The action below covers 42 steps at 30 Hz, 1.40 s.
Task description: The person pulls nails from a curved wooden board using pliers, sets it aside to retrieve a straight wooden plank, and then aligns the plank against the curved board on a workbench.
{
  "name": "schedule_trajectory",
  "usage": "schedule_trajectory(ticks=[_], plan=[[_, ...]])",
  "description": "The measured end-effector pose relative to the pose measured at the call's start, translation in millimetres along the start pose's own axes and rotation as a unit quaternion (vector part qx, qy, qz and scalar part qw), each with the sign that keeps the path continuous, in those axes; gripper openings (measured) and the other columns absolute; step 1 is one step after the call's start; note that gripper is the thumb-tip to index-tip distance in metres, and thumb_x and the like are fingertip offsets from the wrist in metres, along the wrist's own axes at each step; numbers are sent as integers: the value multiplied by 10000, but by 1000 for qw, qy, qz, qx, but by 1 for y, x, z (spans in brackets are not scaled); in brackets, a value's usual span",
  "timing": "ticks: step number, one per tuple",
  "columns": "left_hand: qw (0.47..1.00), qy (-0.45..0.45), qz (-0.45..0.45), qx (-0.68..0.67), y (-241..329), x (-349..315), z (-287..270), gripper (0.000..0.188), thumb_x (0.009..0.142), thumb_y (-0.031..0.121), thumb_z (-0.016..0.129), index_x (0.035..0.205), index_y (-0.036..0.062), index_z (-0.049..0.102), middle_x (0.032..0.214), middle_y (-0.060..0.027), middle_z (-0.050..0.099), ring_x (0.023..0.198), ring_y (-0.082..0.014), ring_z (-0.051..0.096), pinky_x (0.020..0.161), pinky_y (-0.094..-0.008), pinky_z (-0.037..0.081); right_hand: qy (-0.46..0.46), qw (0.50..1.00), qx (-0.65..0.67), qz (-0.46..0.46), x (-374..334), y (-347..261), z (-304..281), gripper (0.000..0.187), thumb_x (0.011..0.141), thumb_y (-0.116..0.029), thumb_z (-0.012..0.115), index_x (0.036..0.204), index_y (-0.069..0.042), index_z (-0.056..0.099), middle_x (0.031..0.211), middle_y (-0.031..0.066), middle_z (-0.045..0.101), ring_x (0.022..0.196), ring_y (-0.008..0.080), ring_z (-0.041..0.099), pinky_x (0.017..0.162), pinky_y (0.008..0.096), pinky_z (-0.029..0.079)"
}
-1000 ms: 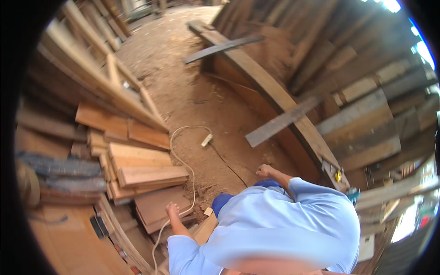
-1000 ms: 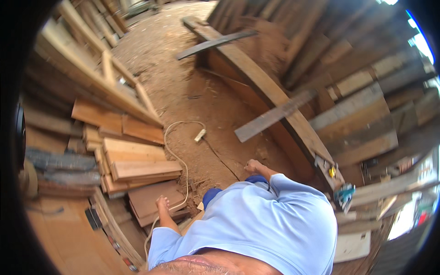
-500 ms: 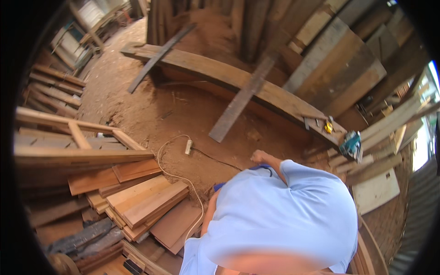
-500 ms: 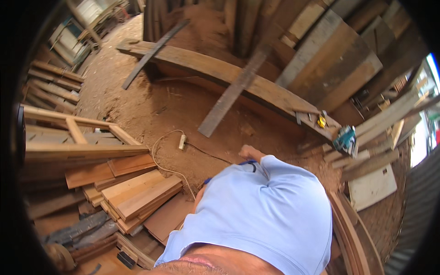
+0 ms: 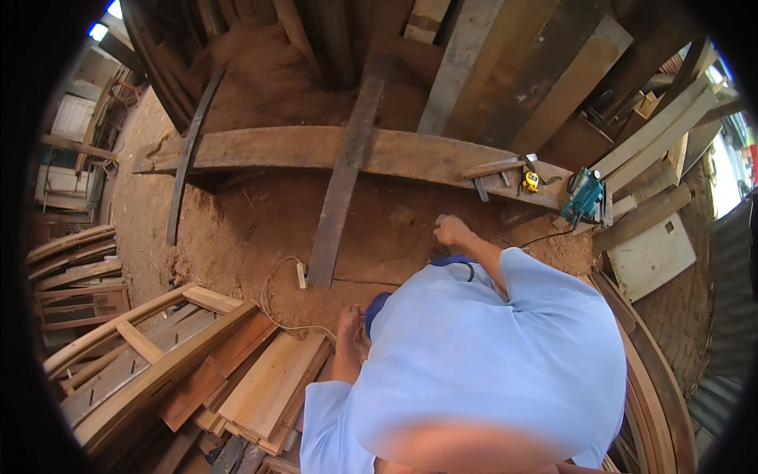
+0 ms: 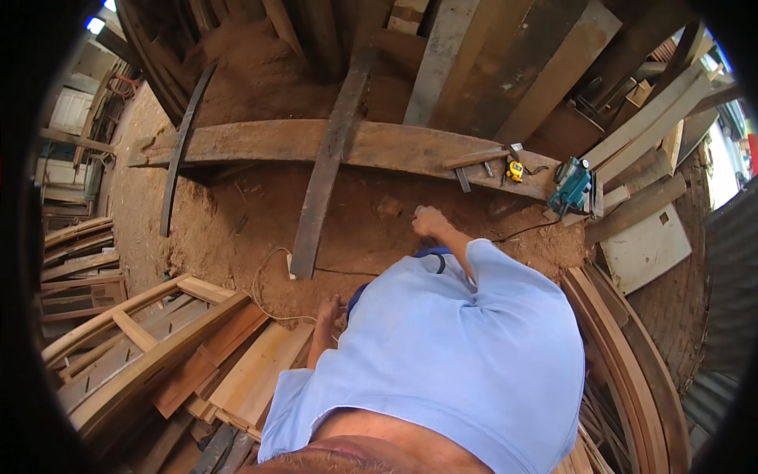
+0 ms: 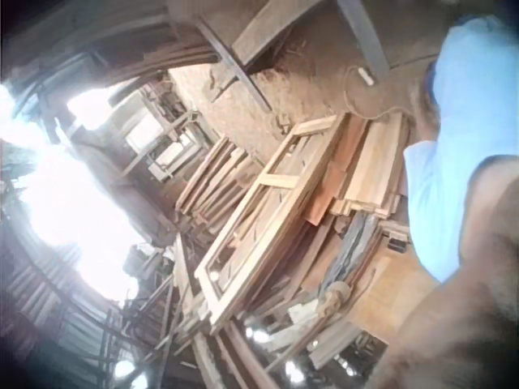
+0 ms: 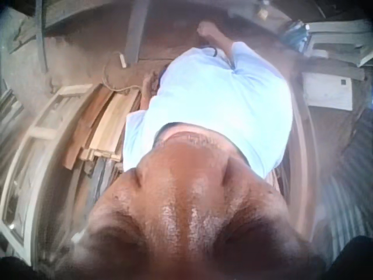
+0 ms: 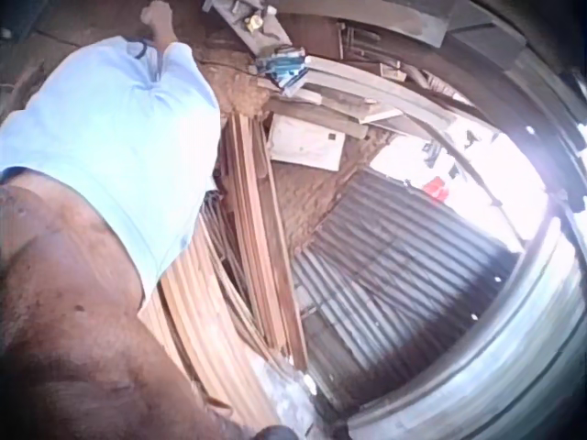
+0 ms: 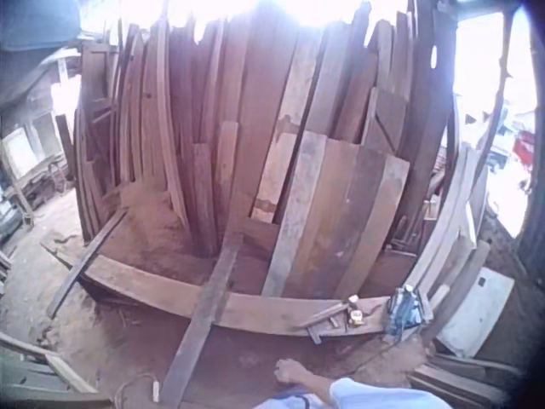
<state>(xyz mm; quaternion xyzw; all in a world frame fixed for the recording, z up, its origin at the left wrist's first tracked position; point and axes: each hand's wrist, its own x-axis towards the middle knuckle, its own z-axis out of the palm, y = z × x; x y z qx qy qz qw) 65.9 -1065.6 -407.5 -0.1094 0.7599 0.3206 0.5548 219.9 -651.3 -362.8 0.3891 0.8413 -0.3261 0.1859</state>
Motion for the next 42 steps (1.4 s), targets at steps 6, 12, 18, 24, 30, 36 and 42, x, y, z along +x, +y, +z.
schedule_trajectory(ticks=[6, 12, 18, 24, 30, 36, 42], plan=[[958, 128, 230, 118, 100, 58, 43, 476, 935, 321, 583, 1228, -54, 602, 1085, -208, 700, 941, -309, 683, 854, -360, 516, 109, 984, -106, 88, 43, 54, -96, 482, 864, -306, 607, 1294, -91, 569, 1312, 225, 505, 1245, 446, 476, 1008, 521, 451], [833, 360, 295, 298, 264, -5, 50, 716, 853, 419, 682, 1414, 43, 442, 1465, -245, 433, 1355, -440, 380, 1135, -552, 253, 35, 983, -179, 33, 80, 67, -141, 413, 885, -380, 571, 1182, -126, 704, 1423, 172, 489, 1302, 433, 404, 1054, 526, 394], [877, 294, 162, 345, 344, 60, -2, 887, 828, 516, 697, 1464, -2, 361, 1483, -319, 370, 1378, -473, 352, 1121, -556, 303, 145, 976, -87, 139, 98, 107, -117, 432, 891, -462, 591, 1197, -177, 699, 1452, 163, 462, 1307, 443, 413, 1046, 544, 399], [922, 135, 164, 324, 310, 127, -37, 889, 859, 579, 634, 1397, -90, 400, 1338, -382, 501, 1295, -486, 479, 1085, -481, 393, 97, 959, -18, 264, 86, 106, -130, 458, 862, -416, 628, 1236, -154, 668, 1366, 165, 534, 1296, 434, 450, 1069, 543, 391], [933, 76, 179, 303, 310, 138, -41, 843, 858, 516, 662, 1388, -88, 405, 1353, -372, 497, 1301, -474, 478, 1089, -465, 391, 54, 945, 7, 323, 69, 121, -140, 483, 865, -430, 584, 1237, -133, 667, 1375, 172, 561, 1293, 447, 486, 1038, 583, 402], [912, 159, 123, 357, 337, 149, -50, 850, 835, 455, 707, 1438, -49, 384, 1407, -344, 459, 1334, -446, 451, 1118, -445, 363, -25, 930, 23, 367, 98, 115, -186, 504, 875, -366, 540, 1299, -110, 637, 1437, 167, 530, 1360, 426, 443, 1090, 599, 298], [855, 265, 234, 380, 505, 125, 39, 683, 851, 408, 695, 1365, 1, 500, 1330, -289, 537, 1248, -452, 504, 1068, -485, 400, 237, 921, 204, 232, 167, 230, -240, 513, 911, -430, 591, 1230, -30, 631, 1194, 263, 650, 1157, 361, 616, 966, 374, 487]])
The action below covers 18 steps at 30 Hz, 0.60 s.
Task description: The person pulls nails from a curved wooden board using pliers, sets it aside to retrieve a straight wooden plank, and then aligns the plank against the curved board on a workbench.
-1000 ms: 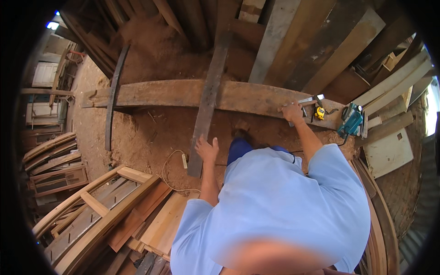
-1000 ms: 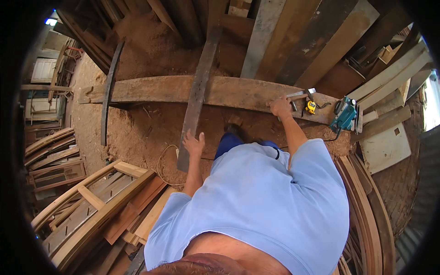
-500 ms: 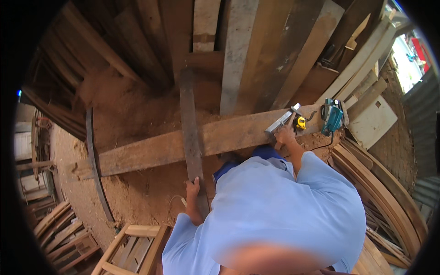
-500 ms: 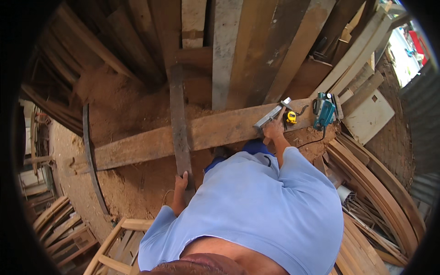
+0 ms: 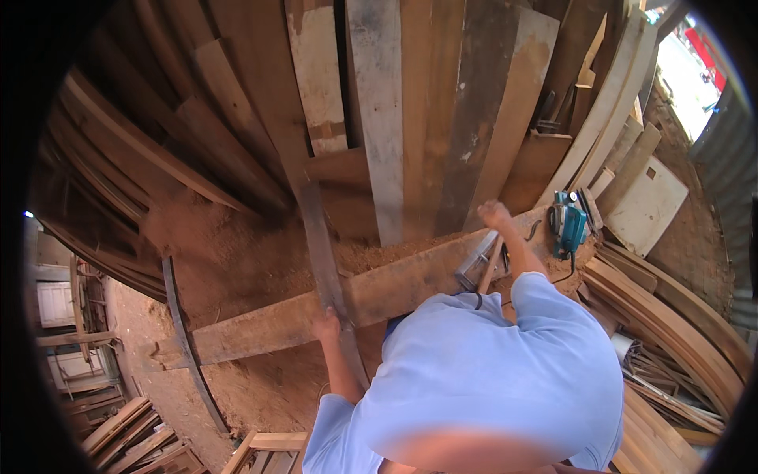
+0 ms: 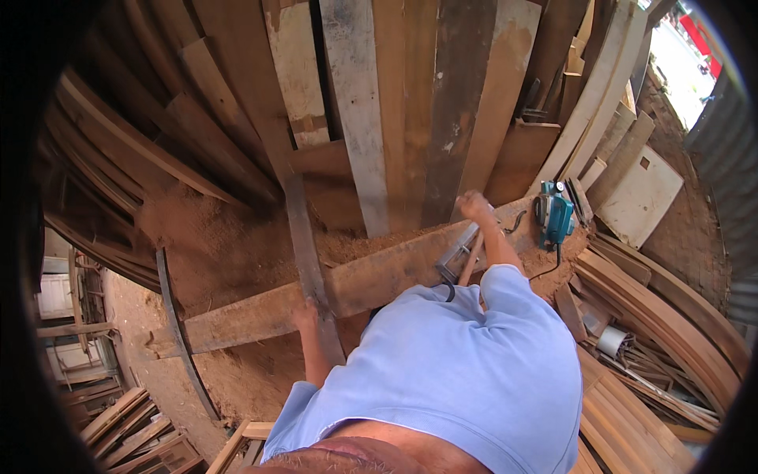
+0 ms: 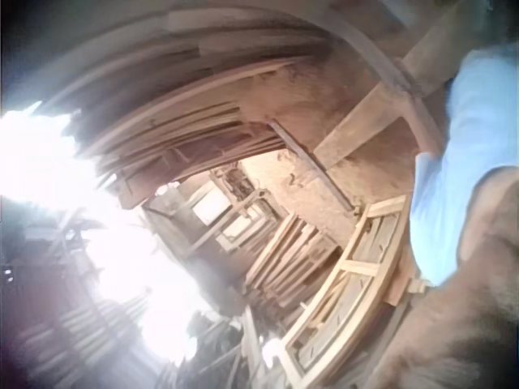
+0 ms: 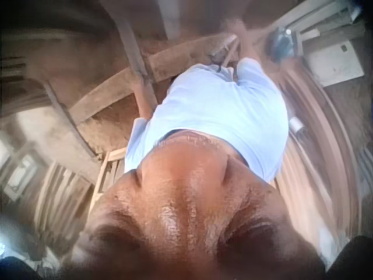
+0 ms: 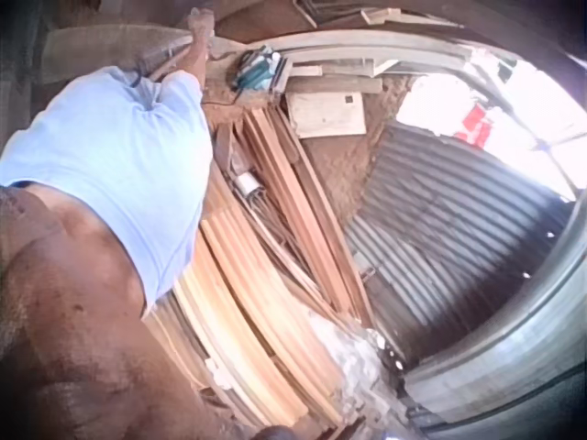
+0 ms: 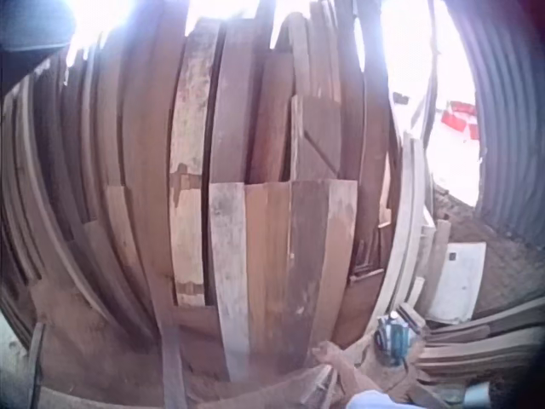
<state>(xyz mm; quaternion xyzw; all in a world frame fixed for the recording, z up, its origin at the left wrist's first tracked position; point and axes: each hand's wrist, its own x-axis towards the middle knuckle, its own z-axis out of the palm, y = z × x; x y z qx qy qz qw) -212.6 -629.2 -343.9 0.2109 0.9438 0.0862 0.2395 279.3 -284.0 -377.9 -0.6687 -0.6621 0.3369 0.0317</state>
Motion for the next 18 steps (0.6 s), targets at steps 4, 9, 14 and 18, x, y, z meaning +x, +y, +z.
schedule_trajectory(ticks=[4, 9, 14, 18], plan=[[971, 77, 194, -116, 118, 40, -16, 557, 856, 366, 687, 1274, 16, 573, 1274, -261, 585, 1189, -445, 542, 1046, -492, 409, 247, 957, 143, 45, 61, -11, -91, 525, 900, -390, 624, 1192, 45, 594, 1187, 291, 633, 1154, 438, 589, 970, 457, 473], [905, 41, 363, -220, 272, 69, -42, 530, 872, 315, 677, 1284, 1, 561, 1289, -249, 572, 1167, -410, 574, 1004, -458, 448, 350, 898, 268, 6, 118, -2, -207, 599, 903, -425, 637, 1231, 71, 567, 1161, 287, 646, 1142, 370, 618, 967, 408, 477], [867, 24, 435, -241, 401, 67, -73, 596, 902, 322, 662, 1344, -42, 498, 1344, -260, 540, 1209, -398, 564, 1008, -447, 449, 395, 862, 317, 25, 145, -18, -281, 689, 916, -450, 629, 1348, 69, 491, 1209, 249, 642, 1143, 311, 620, 970, 373, 473], [849, 51, 459, -258, 470, 88, -76, 644, 914, 347, 661, 1348, -88, 464, 1346, -277, 529, 1241, -376, 544, 1037, -430, 426, 378, 853, 359, 11, 164, -43, -312, 754, 907, -476, 633, 1386, 75, 446, 1284, 254, 605, 1196, 313, 591, 993, 382, 461]])
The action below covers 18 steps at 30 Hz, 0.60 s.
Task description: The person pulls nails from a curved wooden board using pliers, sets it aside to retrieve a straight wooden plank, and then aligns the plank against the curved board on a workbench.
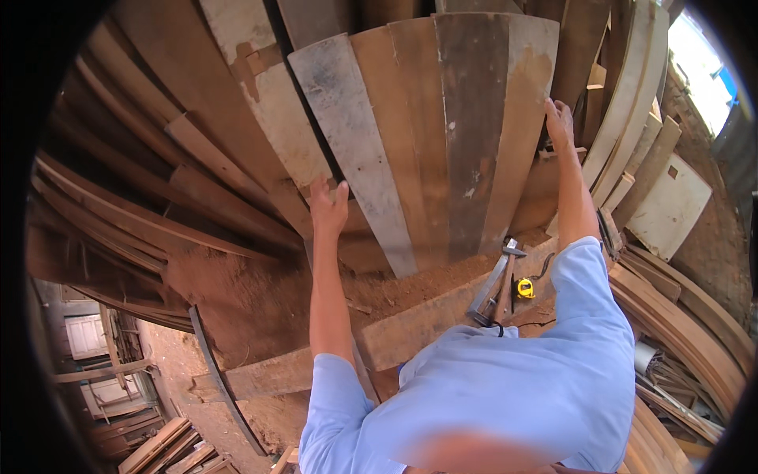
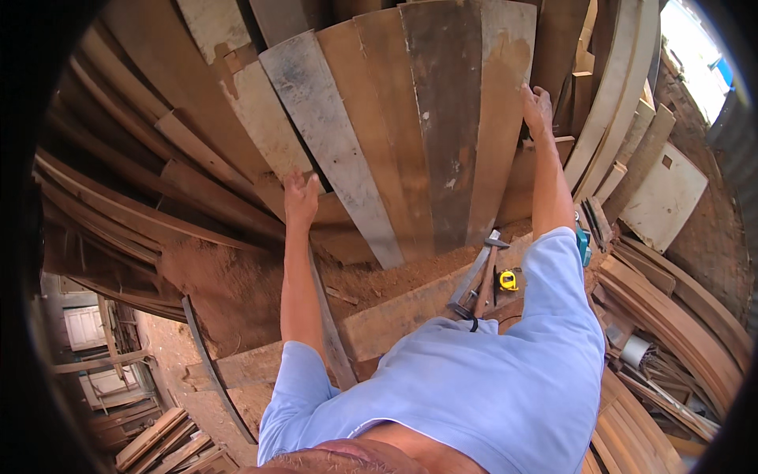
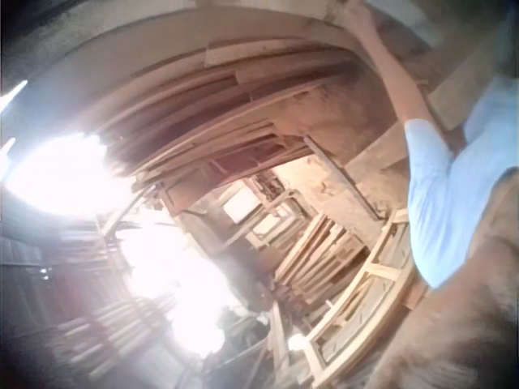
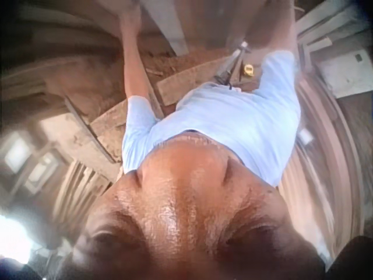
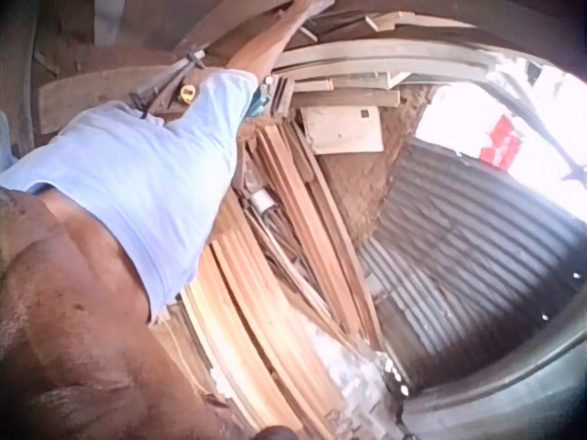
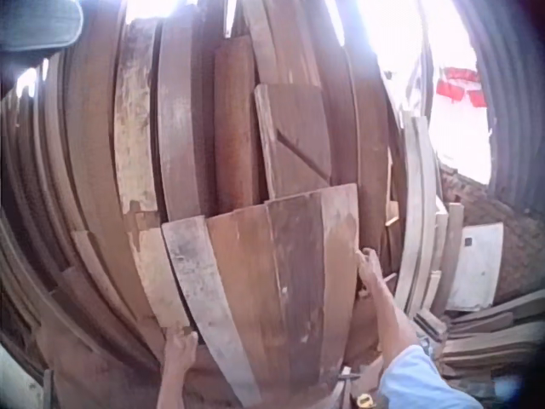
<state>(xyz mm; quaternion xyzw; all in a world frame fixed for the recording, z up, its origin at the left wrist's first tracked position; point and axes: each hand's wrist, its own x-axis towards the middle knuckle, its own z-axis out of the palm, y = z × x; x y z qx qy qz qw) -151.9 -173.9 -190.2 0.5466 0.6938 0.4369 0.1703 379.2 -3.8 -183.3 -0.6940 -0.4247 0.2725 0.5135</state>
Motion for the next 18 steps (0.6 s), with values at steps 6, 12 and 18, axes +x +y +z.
schedule_trajectory(ticks=[6, 12, 18], plan=[[981, -96, -49, -159, 34, 92, 40, 763, 943, 442, 636, 1433, -78, 371, 1427, -231, 468, 1312, -287, 468, 1095, -366, 354, 27, 999, -25, -1, 66, 60, 21, 720, 885, -485, 656, 1325, 66, 508, 1266, 248, 603, 1192, 327, 588, 1001, 394, 455], [952, 22, -145, -267, 21, 111, 69, 811, 970, 522, 572, 1506, -28, 313, 1520, -168, 372, 1361, -254, 394, 1132, -363, 308, 124, 991, 26, 39, 66, 83, 39, 680, 891, -494, 652, 1259, 70, 554, 1231, 213, 617, 1132, 288, 598, 994, 377, 450], [952, 25, -59, -299, -2, 87, 61, 664, 1004, 505, 522, 1401, -21, 441, 1385, -109, 493, 1241, -214, 462, 1065, -347, 354, -25, 989, 133, 66, 41, 71, 19, 607, 1008, -432, 523, 1372, 52, 492, 1351, 135, 574, 1258, 239, 516, 1048, 339, 392]])
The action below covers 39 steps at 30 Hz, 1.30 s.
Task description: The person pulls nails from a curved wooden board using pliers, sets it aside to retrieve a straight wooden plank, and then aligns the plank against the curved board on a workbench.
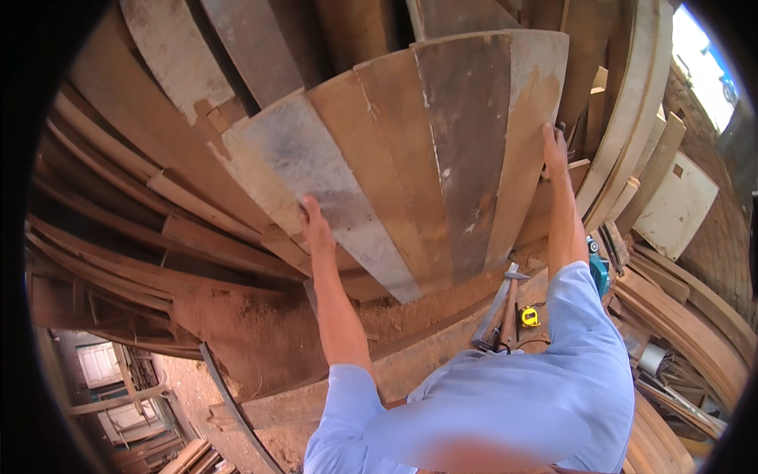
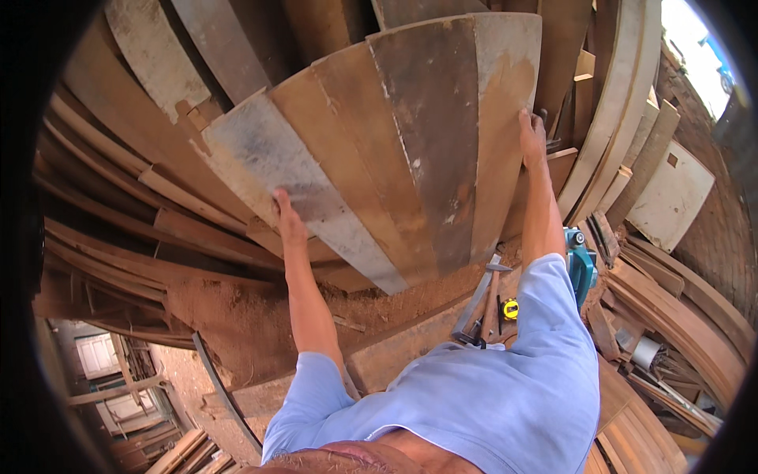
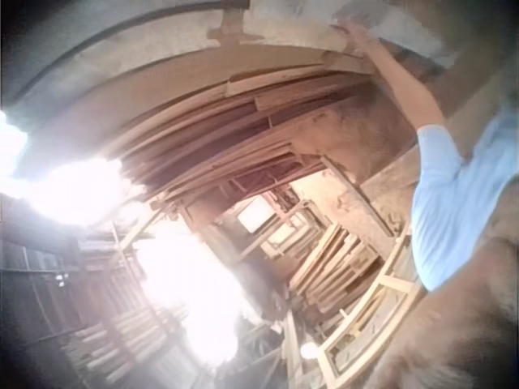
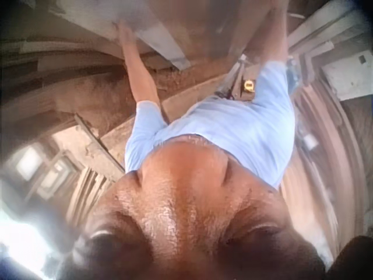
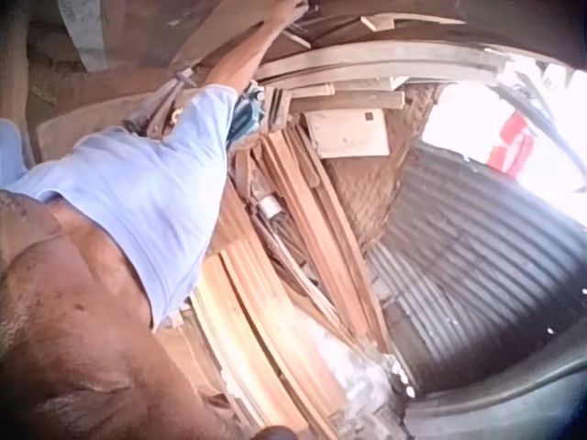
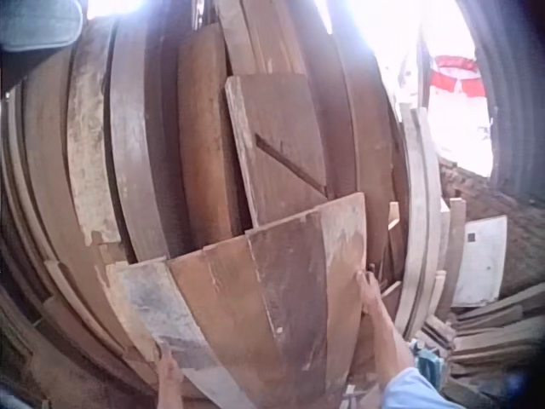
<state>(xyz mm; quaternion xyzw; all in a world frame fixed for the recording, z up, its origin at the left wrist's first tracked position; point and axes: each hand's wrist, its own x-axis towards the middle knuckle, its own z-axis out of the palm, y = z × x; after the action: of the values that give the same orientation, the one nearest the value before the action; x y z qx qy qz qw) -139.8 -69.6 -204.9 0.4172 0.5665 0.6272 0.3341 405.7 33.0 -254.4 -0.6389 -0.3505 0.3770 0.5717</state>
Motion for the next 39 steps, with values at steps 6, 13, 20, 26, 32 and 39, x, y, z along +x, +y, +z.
schedule_trajectory(ticks=[6, 13, 20, 26, 32, 39], plan=[[999, 24, 18, -36, 32, -74, -18, 541, 993, 508, 546, 1210, 13, 536, 1180, -49, 547, 1084, -165, 491, 943, -343, 416, -53, 983, 174, 29, -1, 53, -67, 726, 1025, -501, 452, 1518, 7, 290, 1510, 75, 408, 1392, 189, 349, 1161, 329, 246], [996, 70, 25, -41, 40, -137, -53, 458, 955, 521, 609, 1052, 79, 535, 1054, 18, 514, 956, -115, 460, 870, -306, 395, -56, 968, 240, 50, -90, 17, -105, 824, 932, -615, 513, 1487, -30, 345, 1520, 24, 382, 1394, 174, 303, 1201, 370, 173], [993, 107, 57, -8, 20, -156, -132, 787, 920, 712, 469, 1302, 24, 478, 1188, -60, 551, 1082, -191, 503, 975, -363, 402, -117, 960, 253, 0, -124, -14, -68, 700, 925, -607, 543, 1351, -56, 475, 1367, 7, 492, 1299, 166, 389, 1149, 365, 260], [959, 214, -54, -176, -17, -149, -185, 1143, 757, 856, 489, 1565, 114, 171, 1595, -94, 244, 1460, -291, 241, 1205, -475, 186, -138, 977, 160, -17, -153, -43, -26, 358, 1027, -503, 480, 995, -147, 497, 954, -43, 430, 954, 94, 415, 906, 297, 374], [969, 178, -11, -172, 10, -150, -201, 1118, 749, 865, 487, 1553, 133, 227, 1577, -91, 289, 1443, -313, 271, 1195, -512, 188, -215, 959, -36, -182, -115, 53, -69, 136, 954, -194, 536, 1001, -68, 517, 949, 79, 478, 914, 242, 481, 832, 395, 430], [932, 211, -118, -270, -66, -184, -193, 696, 955, 548, 511, 1480, 108, 390, 1512, -88, 410, 1381, -289, 384, 1147, -466, 298, -124, 938, -152, -287, -134, 86, -66, 289, 903, -106, 501, 1184, -39, 522, 968, 125, 500, 871, 286, 457, 777, 387, 405]])
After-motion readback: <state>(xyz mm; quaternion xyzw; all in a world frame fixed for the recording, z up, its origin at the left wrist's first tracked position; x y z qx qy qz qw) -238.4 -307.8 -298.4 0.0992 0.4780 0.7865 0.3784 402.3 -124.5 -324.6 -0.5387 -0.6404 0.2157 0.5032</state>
